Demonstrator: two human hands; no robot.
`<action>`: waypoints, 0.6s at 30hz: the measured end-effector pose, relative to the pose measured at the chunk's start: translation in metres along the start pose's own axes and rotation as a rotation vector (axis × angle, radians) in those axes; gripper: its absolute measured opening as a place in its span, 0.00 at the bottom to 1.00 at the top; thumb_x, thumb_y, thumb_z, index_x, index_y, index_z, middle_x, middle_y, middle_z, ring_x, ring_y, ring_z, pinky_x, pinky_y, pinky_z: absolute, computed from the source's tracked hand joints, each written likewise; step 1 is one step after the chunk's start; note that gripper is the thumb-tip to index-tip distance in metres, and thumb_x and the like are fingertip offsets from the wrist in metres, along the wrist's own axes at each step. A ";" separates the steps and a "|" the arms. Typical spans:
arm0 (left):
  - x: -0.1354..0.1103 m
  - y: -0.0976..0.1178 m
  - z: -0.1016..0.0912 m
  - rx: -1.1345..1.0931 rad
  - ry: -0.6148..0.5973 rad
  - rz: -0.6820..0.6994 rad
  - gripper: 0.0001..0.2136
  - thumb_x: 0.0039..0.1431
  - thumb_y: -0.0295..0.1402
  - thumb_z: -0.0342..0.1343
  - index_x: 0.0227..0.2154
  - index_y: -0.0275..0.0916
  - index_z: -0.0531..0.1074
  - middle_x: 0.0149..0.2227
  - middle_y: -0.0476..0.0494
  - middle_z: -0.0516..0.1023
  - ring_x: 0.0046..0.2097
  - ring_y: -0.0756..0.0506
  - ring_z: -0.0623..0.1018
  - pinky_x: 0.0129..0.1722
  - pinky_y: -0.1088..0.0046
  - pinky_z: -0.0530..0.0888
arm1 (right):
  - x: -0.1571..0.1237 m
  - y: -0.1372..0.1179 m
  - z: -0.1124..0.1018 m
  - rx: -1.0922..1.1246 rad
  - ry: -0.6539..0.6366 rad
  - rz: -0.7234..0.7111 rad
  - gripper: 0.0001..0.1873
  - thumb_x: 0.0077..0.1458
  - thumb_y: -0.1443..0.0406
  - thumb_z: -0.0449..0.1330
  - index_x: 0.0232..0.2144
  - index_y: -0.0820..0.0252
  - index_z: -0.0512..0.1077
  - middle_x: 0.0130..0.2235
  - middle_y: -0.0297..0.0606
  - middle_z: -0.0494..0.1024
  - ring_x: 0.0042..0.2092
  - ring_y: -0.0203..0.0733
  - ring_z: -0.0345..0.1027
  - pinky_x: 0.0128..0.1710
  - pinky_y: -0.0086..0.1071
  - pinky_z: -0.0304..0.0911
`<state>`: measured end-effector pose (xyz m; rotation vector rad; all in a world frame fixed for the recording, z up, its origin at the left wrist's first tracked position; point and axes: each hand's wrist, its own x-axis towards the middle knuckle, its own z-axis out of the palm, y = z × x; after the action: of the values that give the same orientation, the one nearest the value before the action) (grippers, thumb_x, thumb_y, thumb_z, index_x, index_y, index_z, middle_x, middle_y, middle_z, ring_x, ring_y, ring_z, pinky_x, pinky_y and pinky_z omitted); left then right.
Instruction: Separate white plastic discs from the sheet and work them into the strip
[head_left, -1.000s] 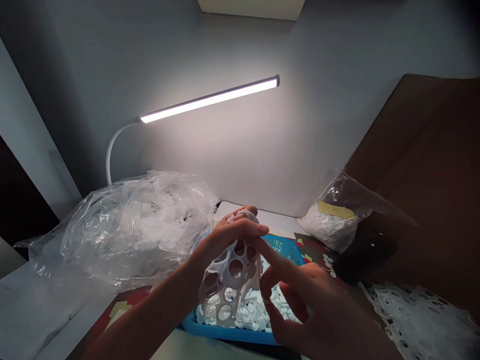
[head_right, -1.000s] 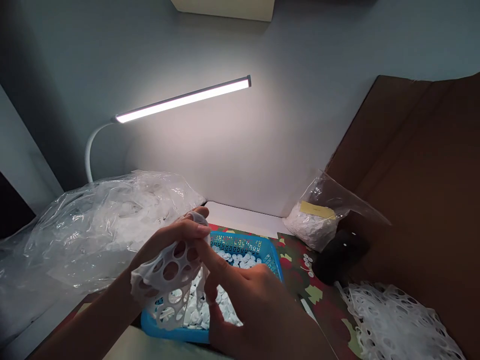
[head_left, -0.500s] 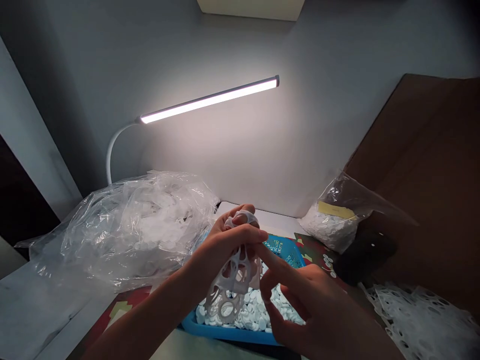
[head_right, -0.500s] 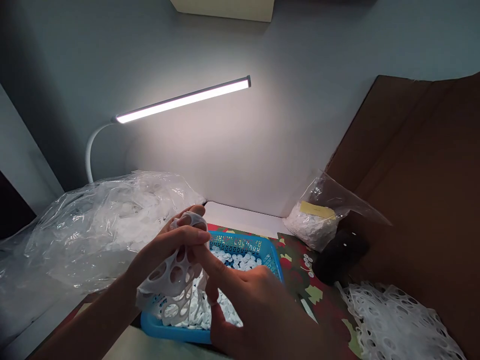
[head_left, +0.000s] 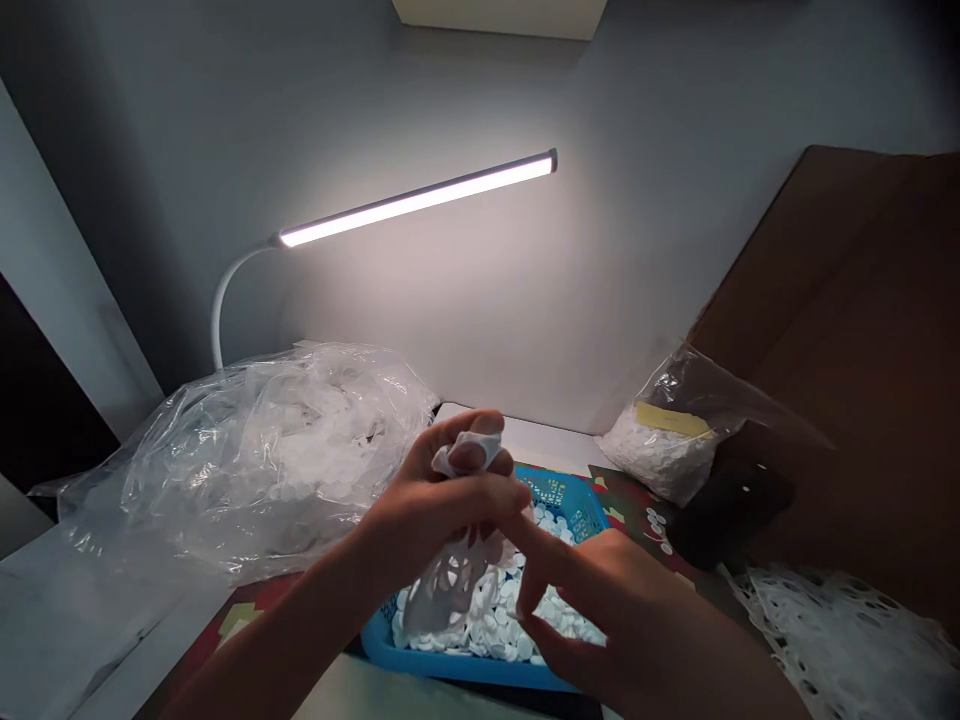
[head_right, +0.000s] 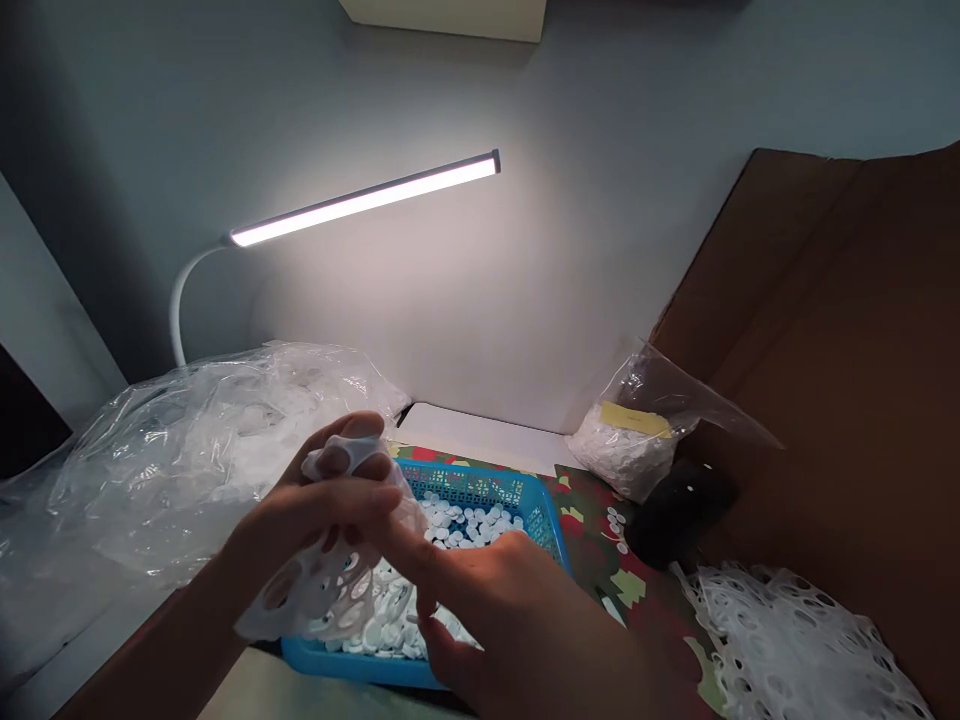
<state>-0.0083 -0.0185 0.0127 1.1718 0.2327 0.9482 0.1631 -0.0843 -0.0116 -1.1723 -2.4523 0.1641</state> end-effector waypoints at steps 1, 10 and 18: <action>-0.001 0.001 0.001 -0.011 -0.027 -0.001 0.19 0.45 0.20 0.55 0.18 0.40 0.47 0.16 0.59 0.50 0.17 0.58 0.53 0.15 0.84 0.57 | -0.001 0.000 0.000 0.020 -0.012 -0.011 0.51 0.47 0.78 0.54 0.66 0.41 0.37 0.30 0.22 0.79 0.25 0.30 0.69 0.29 0.22 0.63; 0.004 0.001 -0.004 0.138 0.067 0.046 0.19 0.51 0.22 0.57 0.19 0.38 0.49 0.17 0.58 0.51 0.20 0.58 0.54 0.18 0.85 0.56 | 0.008 0.013 0.004 0.041 0.016 -0.002 0.48 0.50 0.78 0.53 0.65 0.41 0.37 0.33 0.23 0.77 0.23 0.28 0.62 0.26 0.22 0.59; 0.024 -0.006 -0.020 0.123 0.274 -0.015 0.17 0.46 0.29 0.62 0.23 0.41 0.54 0.18 0.58 0.55 0.18 0.57 0.56 0.16 0.82 0.56 | 0.017 0.028 0.011 -0.095 0.047 0.076 0.43 0.55 0.74 0.52 0.65 0.44 0.38 0.34 0.27 0.76 0.20 0.29 0.58 0.24 0.25 0.56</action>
<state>-0.0030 0.0118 0.0068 1.1481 0.5255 1.0932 0.1692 -0.0532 -0.0238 -1.2957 -2.3988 0.0416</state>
